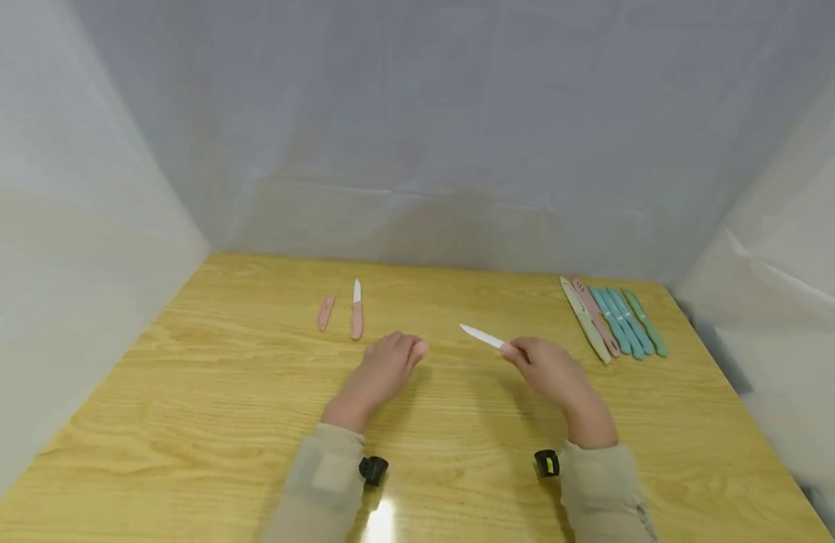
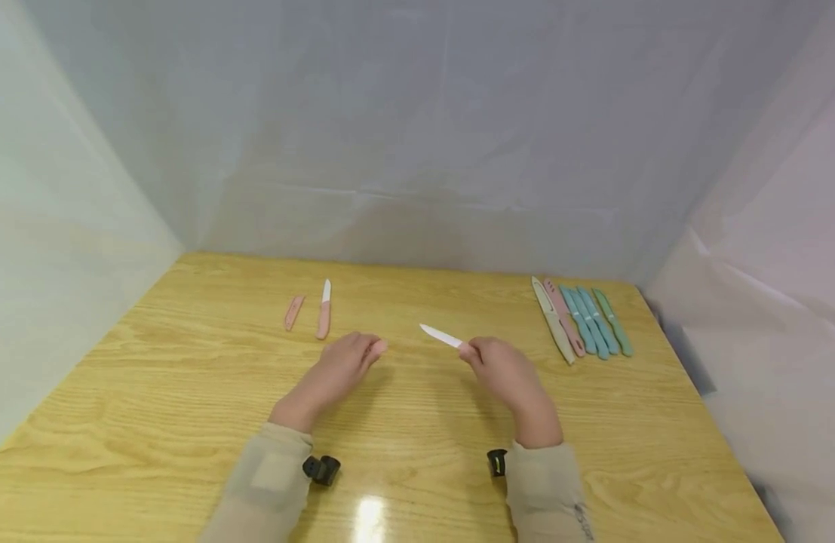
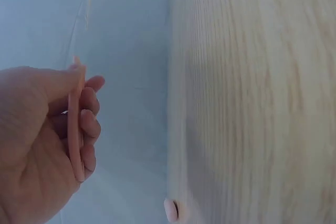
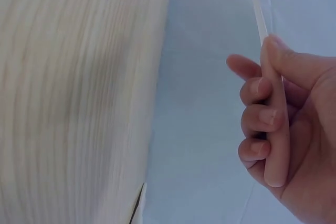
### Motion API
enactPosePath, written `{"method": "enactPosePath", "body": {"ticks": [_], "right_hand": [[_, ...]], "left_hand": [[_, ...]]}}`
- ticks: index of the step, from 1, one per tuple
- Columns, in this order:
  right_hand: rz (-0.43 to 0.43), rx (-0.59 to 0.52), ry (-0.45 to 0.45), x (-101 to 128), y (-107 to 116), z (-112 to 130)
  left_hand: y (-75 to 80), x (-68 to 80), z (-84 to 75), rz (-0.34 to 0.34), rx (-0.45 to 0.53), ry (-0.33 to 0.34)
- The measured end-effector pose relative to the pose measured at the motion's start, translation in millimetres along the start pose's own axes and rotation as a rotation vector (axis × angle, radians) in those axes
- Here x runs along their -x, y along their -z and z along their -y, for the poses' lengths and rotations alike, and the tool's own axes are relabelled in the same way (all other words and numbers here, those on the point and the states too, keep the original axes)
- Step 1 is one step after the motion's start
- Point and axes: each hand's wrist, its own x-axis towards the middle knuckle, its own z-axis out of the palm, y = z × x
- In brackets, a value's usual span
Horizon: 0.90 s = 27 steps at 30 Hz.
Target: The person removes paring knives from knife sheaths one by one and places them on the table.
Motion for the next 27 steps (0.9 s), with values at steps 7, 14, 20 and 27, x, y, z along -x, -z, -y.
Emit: {"method": "enactPosePath", "body": {"ticks": [7, 14, 20, 27], "right_hand": [[0.044, -0.055, -0.013, -18, -5, 14], [0.077, -0.117, -0.073, -53, -7, 23], [0.019, -0.14, -0.112, -95, -16, 32], [-0.028, -0.175, -0.204, -134, -31, 41]], "left_hand": [[8.8, -12.1, 7.8, -0.06, -0.077, -0.019], [21.5, -37.8, 20.8, -0.043, -0.068, 0.135], [22.8, -63.7, 35.3, -0.043, -0.019, 0.278], [22.2, -90.0, 46.0, -0.101, -0.061, 0.294]]}}
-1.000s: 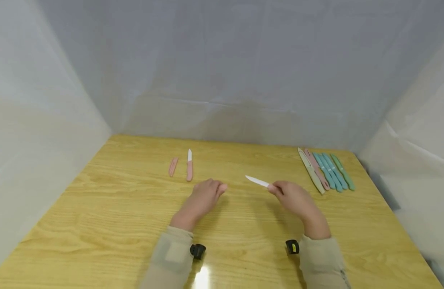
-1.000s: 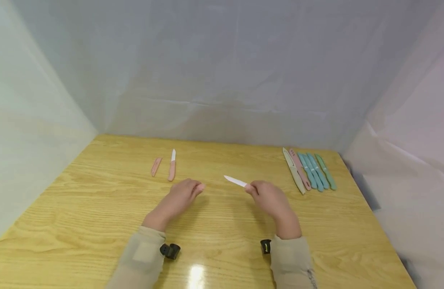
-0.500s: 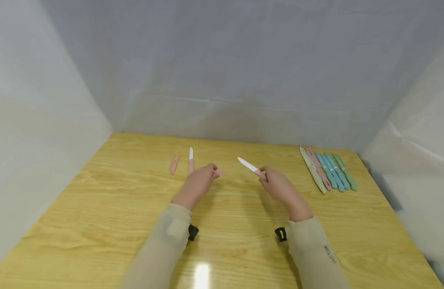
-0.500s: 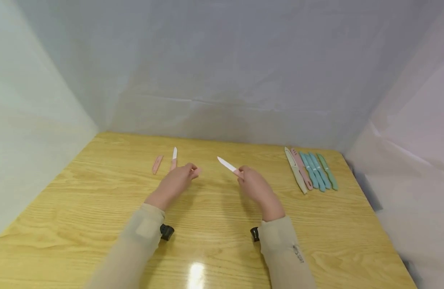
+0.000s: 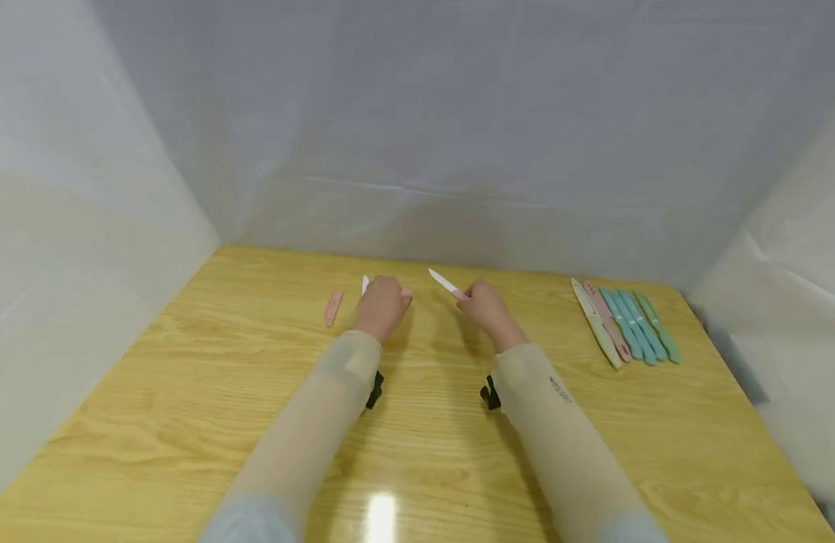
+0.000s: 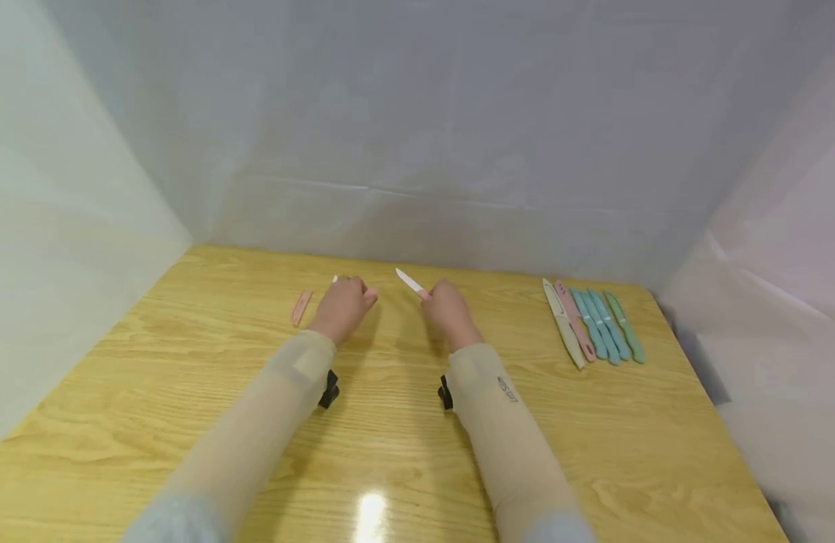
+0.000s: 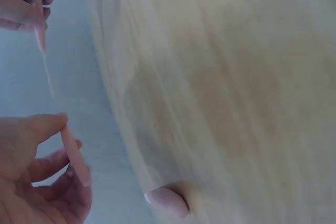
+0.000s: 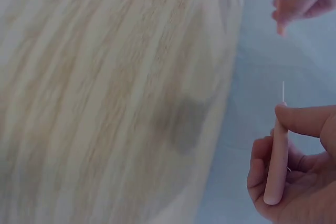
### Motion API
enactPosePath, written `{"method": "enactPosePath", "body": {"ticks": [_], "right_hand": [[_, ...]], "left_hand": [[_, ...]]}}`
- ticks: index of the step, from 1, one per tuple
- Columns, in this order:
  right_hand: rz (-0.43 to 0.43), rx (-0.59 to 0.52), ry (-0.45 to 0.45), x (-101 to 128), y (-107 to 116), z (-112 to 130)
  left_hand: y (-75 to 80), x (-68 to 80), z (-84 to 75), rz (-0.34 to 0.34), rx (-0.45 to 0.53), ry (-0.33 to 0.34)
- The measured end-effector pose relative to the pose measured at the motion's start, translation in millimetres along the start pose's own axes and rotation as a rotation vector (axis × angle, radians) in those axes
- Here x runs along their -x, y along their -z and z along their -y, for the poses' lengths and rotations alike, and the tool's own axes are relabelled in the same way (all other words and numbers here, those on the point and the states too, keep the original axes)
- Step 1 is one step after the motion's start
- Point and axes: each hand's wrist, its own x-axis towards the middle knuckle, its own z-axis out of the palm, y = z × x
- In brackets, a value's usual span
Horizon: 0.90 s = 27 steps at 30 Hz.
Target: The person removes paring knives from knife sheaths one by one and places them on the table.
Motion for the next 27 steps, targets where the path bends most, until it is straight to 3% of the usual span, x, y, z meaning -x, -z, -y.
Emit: {"method": "enactPosePath", "body": {"ticks": [3, 8, 14, 21, 27], "right_hand": [[0.006, -0.047, -0.098, -9, -7, -1], [-0.01, -0.176, -0.231, -20, -21, -1], [-0.043, -0.306, -0.231, -30, -41, 8], [-0.07, -0.256, -0.224, -30, -53, 25], [-0.099, -0.104, -0.164, -32, -58, 29]], "left_hand": [[-4.3, -12.5, -0.2, -0.009, 0.03, -0.015], [-6.6, -29.2, 2.3, 0.012, 0.123, 0.063], [-11.0, -41.6, 13.1, 0.042, 0.156, 0.136], [-12.6, -47.3, 12.6, 0.105, 0.074, 0.18], [-18.0, -51.1, 7.7, 0.144, -0.018, 0.163]]}}
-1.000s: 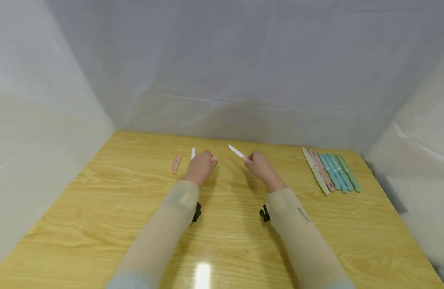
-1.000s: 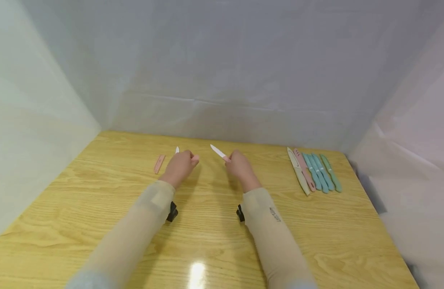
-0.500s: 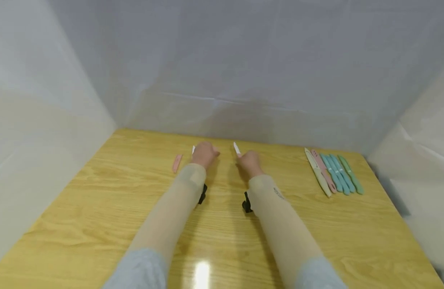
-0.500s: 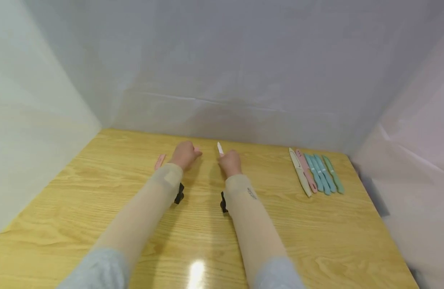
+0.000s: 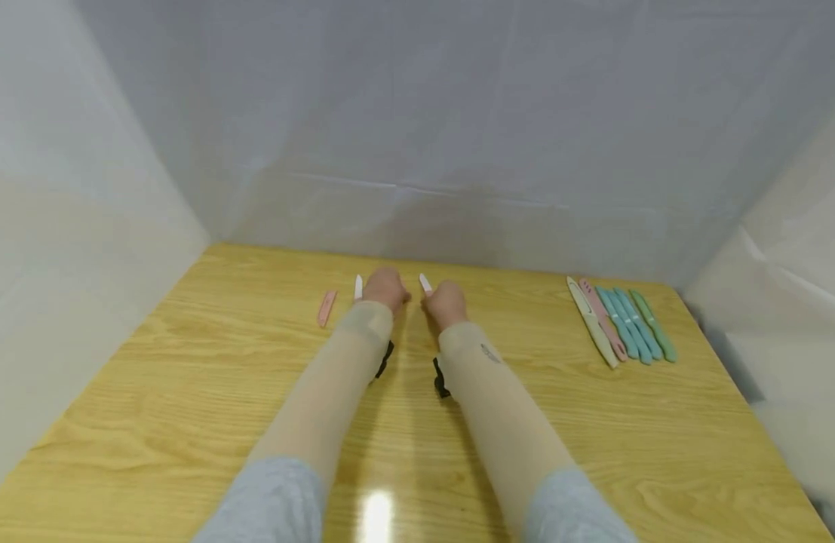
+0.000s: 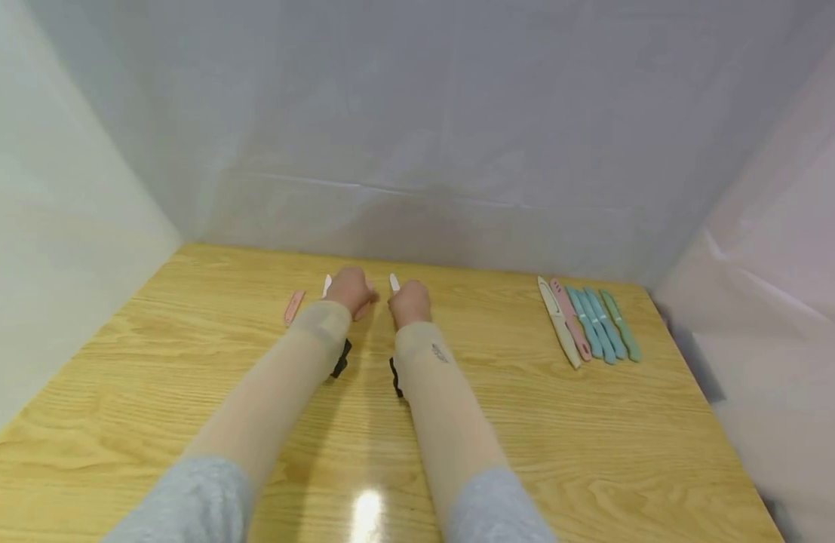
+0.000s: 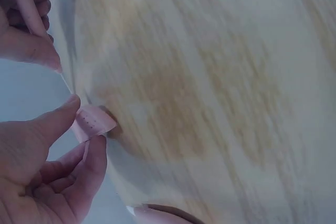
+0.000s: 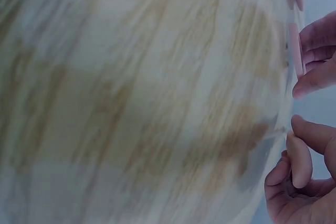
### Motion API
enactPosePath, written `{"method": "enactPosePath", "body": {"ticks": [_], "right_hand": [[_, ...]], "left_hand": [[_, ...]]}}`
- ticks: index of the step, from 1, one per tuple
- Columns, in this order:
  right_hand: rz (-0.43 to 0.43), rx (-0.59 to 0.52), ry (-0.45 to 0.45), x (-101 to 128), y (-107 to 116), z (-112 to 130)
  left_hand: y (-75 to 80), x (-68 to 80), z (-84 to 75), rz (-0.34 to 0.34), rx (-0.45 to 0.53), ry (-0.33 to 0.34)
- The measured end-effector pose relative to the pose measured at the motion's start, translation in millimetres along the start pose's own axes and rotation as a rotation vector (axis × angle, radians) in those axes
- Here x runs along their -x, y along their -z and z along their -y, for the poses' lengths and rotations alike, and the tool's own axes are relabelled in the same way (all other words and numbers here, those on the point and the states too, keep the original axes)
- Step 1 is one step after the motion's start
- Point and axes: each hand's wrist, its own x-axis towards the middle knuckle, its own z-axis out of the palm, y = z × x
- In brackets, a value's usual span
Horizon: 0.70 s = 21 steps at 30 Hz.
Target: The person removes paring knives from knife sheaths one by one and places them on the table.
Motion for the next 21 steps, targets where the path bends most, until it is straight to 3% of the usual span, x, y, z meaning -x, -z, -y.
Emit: {"method": "enactPosePath", "body": {"ticks": [13, 21], "right_hand": [[0.026, 0.126, -0.017, 1.4, -4.1, 2.5], [0.073, 0.039, -0.013, 0.5, -5.5, 3.1]], "left_hand": [[-7.8, -7.5, 2.3, 0.039, -0.062, 0.026], [-1.5, -0.6, 3.6, 0.037, -0.082, 0.02]]}}
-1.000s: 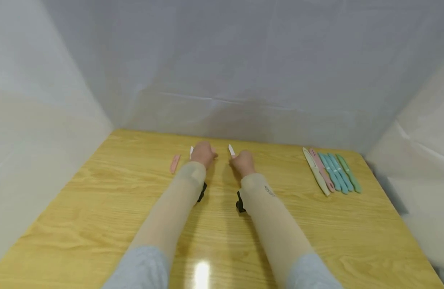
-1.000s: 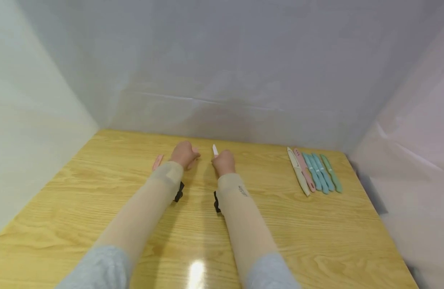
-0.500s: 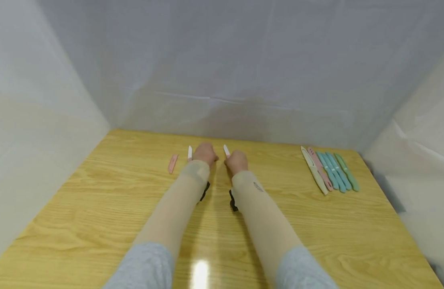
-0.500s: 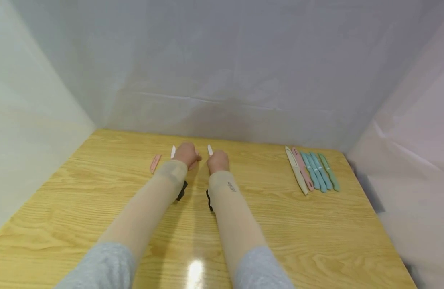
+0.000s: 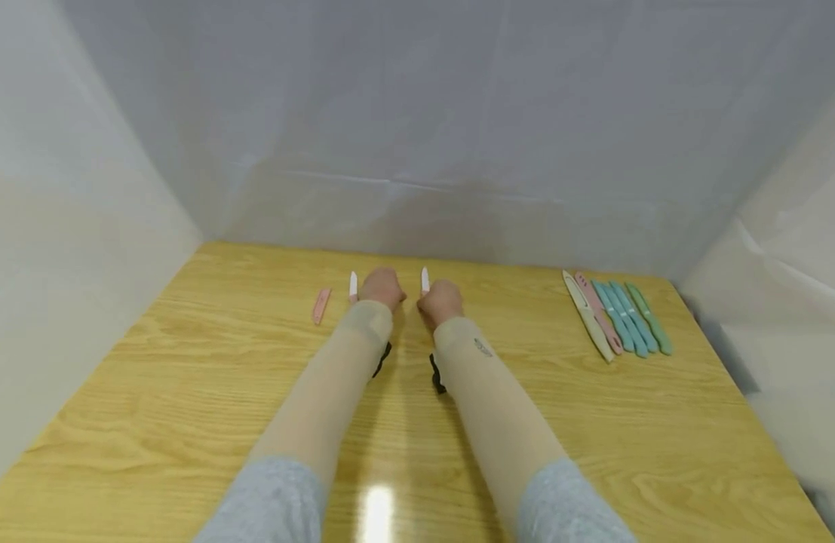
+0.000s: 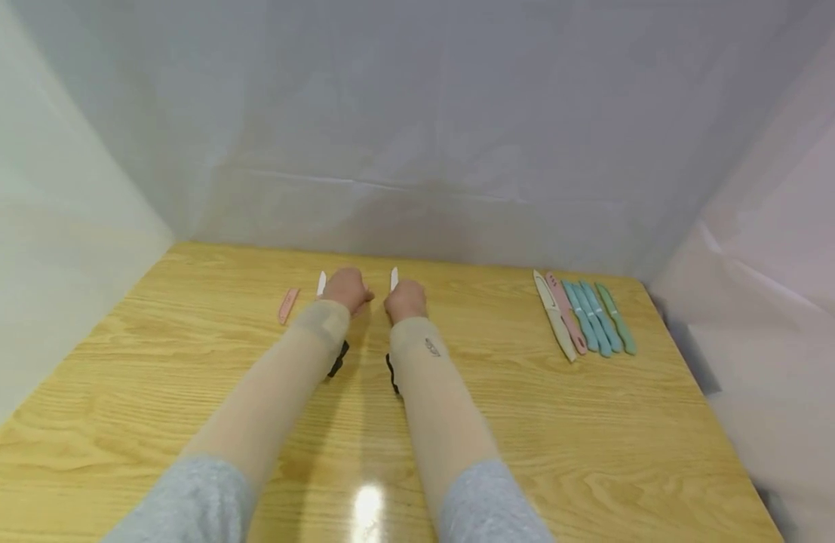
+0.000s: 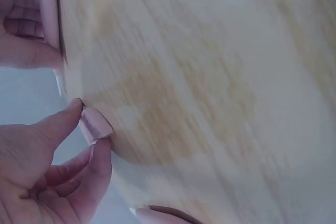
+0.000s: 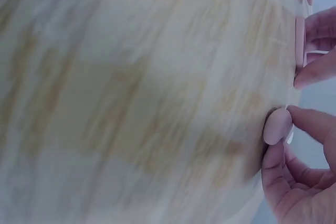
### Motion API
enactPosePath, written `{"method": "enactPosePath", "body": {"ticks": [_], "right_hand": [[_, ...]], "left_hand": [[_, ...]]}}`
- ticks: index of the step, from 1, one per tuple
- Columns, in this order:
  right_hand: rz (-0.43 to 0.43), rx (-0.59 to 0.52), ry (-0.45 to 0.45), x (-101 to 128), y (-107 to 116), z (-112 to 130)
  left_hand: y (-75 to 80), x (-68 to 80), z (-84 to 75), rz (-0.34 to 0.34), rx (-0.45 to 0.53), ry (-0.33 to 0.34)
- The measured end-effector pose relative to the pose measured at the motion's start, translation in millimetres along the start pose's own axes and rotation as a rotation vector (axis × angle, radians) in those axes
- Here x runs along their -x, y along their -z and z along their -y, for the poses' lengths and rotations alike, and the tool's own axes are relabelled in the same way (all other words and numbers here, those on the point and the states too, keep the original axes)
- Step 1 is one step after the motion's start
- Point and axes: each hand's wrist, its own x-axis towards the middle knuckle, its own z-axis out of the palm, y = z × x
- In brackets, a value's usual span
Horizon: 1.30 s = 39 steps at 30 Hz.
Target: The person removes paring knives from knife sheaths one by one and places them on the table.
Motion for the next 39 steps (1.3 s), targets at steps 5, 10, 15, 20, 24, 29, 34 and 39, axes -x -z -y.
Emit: {"method": "enactPosePath", "body": {"ticks": [5, 10, 15, 20, 24, 29, 34, 39], "right_hand": [[0.048, -0.109, -0.029, -2, -1, 1], [0.055, -0.119, -0.026, -5, -3, -1], [0.01, -0.062, 0.013, -8, -5, -6], [0.013, -0.078, 0.006, -8, -5, -8], [0.042, -0.066, -0.013, -6, -2, -9], [0.019, 0.08, 0.035, -3, 7, -8], [-0.059, 0.255, 0.073, 5, 24, -7], [-0.057, 0.393, 0.125, 2, 48, -20]], "left_hand": [[2.5, 4.9, 0.3, -0.003, -0.016, -0.003], [2.6, 9.1, -0.3, 0.022, 0.0, 0.016], [1.7, 11.0, -1.9, 0.021, 0.0, 0.001], [-1.2, 10.7, -3.3, 0.003, 0.021, -0.006], [-4.7, 8.9, -3.7, -0.002, 0.038, -0.01], [-6.3, 7.6, -4.1, -0.005, 0.03, -0.011], [-6.5, 7.3, -3.9, 0.004, 0.031, -0.013], [-4.0, 8.6, -5.2, -0.003, 0.023, -0.029]]}}
